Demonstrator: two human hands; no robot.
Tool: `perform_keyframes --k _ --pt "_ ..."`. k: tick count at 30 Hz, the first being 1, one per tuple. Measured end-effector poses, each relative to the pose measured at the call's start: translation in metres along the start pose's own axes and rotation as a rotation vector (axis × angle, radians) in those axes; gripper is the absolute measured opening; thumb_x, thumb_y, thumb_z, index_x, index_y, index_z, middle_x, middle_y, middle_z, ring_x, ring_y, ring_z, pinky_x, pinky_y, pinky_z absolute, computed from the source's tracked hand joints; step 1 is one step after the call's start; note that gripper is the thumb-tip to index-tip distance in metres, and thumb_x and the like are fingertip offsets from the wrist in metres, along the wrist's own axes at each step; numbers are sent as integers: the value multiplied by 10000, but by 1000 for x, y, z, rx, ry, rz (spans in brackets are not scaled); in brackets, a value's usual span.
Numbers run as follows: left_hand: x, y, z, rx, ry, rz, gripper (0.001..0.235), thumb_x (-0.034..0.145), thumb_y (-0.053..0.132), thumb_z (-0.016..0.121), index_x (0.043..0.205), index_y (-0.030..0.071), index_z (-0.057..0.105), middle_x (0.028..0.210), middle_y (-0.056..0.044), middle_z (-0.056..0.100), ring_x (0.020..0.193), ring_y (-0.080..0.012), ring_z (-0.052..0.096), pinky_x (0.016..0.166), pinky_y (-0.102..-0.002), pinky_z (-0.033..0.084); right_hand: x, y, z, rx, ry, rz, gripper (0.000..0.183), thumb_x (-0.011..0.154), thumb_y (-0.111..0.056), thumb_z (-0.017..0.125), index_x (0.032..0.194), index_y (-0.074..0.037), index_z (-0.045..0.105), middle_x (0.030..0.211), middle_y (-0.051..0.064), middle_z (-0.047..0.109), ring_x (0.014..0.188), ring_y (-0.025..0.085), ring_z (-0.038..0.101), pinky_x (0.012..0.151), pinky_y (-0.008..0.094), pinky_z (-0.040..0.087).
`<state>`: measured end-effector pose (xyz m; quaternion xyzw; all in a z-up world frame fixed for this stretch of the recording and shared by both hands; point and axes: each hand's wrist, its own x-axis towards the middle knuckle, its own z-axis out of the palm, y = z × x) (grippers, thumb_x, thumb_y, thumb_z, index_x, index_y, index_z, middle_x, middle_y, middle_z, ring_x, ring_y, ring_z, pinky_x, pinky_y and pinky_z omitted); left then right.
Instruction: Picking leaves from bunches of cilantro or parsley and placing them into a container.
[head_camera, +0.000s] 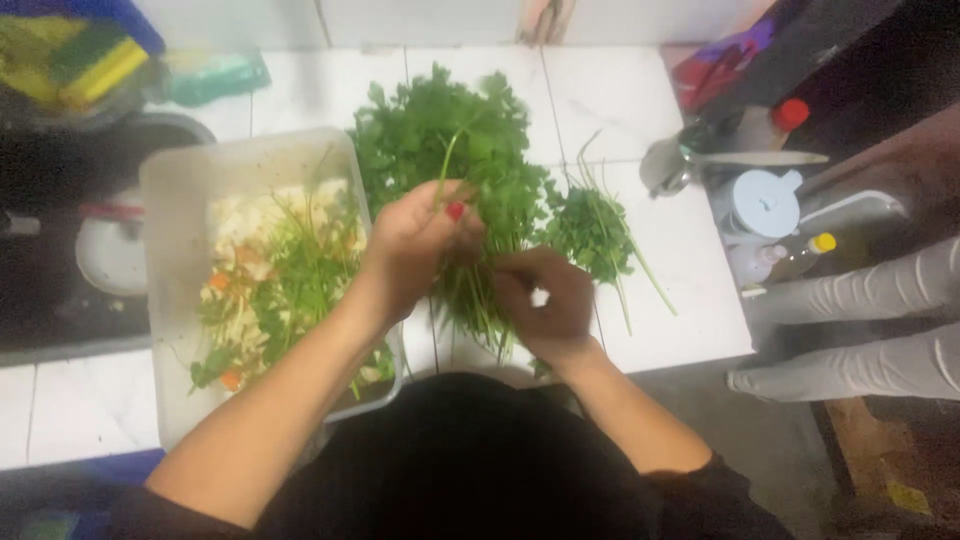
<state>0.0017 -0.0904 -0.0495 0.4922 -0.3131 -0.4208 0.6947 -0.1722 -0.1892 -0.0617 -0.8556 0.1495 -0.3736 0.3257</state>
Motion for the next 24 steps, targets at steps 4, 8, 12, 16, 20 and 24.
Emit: perform_keyframes --k 4,8,12,16,20,24 --pt "-9 62 7 588 105 -102 246 1040 134 483 1198 115 671 787 -3 667 617 -128 522 555 -302 445 18 9 -25 50 206 -156 106 952 4 703 1027 -58 662 871 90 690 769 174 682 697 293 548" --pt "-28 88 -3 833 88 66 206 1038 156 482 1082 115 679 745 19 681 633 -96 644 564 -266 542 40 -6 -39 37 324 -238 90 984 6 682 1052 -35 640 935 99 694 839 202 681 757 287 558" --pt "-53 97 -13 884 133 204 218 1055 162 499 973 64 675 692 -19 668 610 -119 633 582 -274 505 57 -30 -44 -28 322 -246 65 1001 -33 674 1060 -16 654 1020 125 659 928 222 663 812 292 567" --pt "-72 101 -10 794 122 151 239 1061 181 533 904 43 648 671 -44 626 607 -134 596 574 -292 493 93 -87 -43 -52 189 -390 183 942 -139 706 1029 17 664 1034 176 629 970 286 639 841 355 562" --pt "-82 122 -1 990 204 203 205 1033 199 567 934 55 674 657 -90 635 568 -201 612 556 -342 490 97 -70 -36 32 -42 -571 177 1024 -207 660 1012 -30 652 997 114 658 959 269 648 812 349 552" --pt "-94 127 -17 1141 174 360 192 1018 199 575 1075 56 689 760 -155 648 636 -286 639 577 -385 490 101 -71 -44 188 -294 -525 116 1075 -116 565 1056 -26 635 935 83 676 872 203 671 791 333 555"
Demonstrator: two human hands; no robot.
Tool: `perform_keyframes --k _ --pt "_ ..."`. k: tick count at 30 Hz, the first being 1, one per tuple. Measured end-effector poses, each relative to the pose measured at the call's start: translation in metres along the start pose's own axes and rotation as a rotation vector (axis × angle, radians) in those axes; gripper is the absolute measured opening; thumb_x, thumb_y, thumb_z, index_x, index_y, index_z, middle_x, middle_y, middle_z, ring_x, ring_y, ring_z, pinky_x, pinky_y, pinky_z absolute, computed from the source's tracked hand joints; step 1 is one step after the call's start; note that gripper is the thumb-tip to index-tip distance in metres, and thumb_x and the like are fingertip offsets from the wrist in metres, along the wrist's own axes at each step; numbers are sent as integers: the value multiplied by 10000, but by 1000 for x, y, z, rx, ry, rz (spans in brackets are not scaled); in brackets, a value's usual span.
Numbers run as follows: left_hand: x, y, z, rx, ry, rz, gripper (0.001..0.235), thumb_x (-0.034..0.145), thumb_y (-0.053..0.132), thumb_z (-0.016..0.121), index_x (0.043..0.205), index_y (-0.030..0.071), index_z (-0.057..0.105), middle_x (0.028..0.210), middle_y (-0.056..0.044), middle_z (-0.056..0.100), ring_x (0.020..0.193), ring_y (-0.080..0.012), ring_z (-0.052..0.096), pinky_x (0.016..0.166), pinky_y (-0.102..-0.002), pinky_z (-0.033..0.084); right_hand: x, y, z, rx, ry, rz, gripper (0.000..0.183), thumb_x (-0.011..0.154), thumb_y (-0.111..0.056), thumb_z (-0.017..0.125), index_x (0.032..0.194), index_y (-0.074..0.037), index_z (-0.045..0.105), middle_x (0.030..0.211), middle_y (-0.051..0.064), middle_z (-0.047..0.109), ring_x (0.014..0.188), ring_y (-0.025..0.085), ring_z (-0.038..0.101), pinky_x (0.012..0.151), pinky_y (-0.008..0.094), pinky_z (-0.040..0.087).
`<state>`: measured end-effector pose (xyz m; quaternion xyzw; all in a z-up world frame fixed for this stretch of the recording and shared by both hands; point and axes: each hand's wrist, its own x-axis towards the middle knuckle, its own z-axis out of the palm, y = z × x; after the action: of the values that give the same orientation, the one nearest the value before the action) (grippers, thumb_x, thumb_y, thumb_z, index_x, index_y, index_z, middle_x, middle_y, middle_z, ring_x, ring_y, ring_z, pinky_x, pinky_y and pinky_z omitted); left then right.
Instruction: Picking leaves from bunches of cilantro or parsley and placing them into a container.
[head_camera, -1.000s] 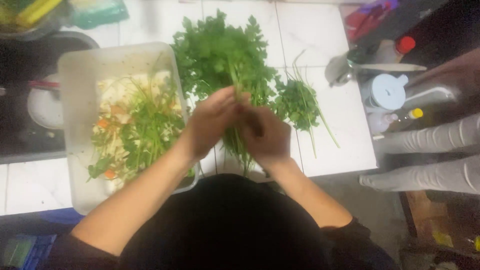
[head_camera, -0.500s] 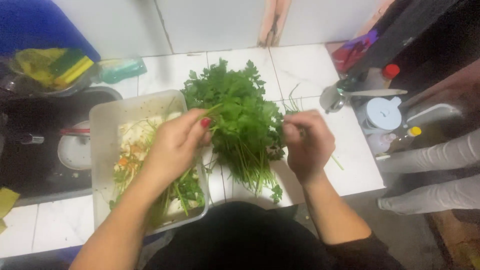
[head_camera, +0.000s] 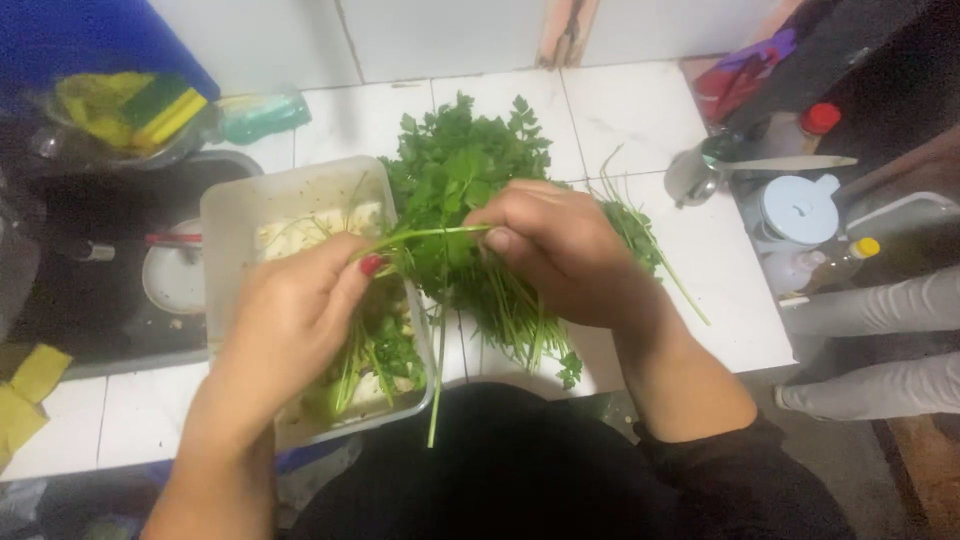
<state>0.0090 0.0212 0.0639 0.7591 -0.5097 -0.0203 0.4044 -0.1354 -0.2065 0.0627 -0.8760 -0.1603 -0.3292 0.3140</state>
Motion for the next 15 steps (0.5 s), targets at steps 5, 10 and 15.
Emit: perform_keyframes --k 5,10,15 --pt "-11 -26 -1 -38 -98 -189 224 1025 248 576 974 51 671 671 -119 603 566 -245 588 566 -367 489 -5 26 18 88 -219 233 181 983 -12 489 1032 -10 663 732 91 606 656 187 607 613 309 502" --pt "-15 -48 13 -128 -144 -254 270 1028 270 541 931 53 666 616 -49 592 561 -153 566 558 -317 476 -15 71 42 112 -78 37 255 953 43 363 872 -67 579 754 55 575 662 146 574 566 246 499" --pt "-18 -69 21 -473 -90 -404 272 1071 252 472 946 53 608 623 6 588 571 -81 504 539 -270 407 -12 34 28 351 160 490 285 1003 39 407 1027 -69 670 786 15 570 626 64 481 526 241 423"
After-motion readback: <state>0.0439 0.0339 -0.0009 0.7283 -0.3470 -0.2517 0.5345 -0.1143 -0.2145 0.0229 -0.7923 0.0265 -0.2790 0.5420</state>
